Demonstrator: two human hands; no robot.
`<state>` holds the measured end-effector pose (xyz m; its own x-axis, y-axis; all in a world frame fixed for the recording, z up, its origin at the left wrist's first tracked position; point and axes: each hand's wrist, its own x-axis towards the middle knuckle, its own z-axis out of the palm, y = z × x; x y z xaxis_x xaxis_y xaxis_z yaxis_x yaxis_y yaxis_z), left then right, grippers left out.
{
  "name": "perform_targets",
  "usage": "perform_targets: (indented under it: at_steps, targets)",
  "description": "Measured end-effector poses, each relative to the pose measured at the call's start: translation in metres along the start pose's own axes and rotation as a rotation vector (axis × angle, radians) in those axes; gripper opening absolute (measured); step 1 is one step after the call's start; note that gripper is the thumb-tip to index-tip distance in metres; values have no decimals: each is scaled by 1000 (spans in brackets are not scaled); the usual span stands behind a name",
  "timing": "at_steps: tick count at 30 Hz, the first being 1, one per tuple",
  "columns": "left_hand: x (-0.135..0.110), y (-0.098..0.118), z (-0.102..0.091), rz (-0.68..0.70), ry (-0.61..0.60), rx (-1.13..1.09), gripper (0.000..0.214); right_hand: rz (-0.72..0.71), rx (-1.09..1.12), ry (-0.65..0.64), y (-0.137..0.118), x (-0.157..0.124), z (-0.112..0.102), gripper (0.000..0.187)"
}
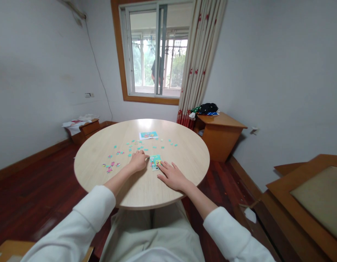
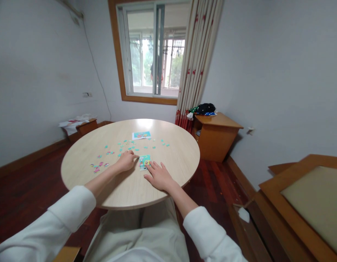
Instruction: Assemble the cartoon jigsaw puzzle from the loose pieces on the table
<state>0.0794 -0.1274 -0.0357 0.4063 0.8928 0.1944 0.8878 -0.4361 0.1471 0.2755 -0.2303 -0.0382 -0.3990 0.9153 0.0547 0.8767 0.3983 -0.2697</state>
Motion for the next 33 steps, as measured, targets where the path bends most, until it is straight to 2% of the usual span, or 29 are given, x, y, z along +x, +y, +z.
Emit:
perform_targets:
  at_steps: [6,11,18,26,33]
  targets:
    - [-6,-9,5,-134,208,-191,40,35,-19,33,-2,0,1,59]
    - [-17,-20,12,-236,239,-224,33,130,-28,53,-2,0,3,58]
    - [-24,-14,8,-163,198,-83,33,175,-22,45,-7,-2,0,61]
    - [-31,-4,4,-37,65,-5,45,167,-30,47,-9,-4,-3,62]
    - [-37,4,1,-116,-126,64,58,167,-24,40,-10,-5,-4,62]
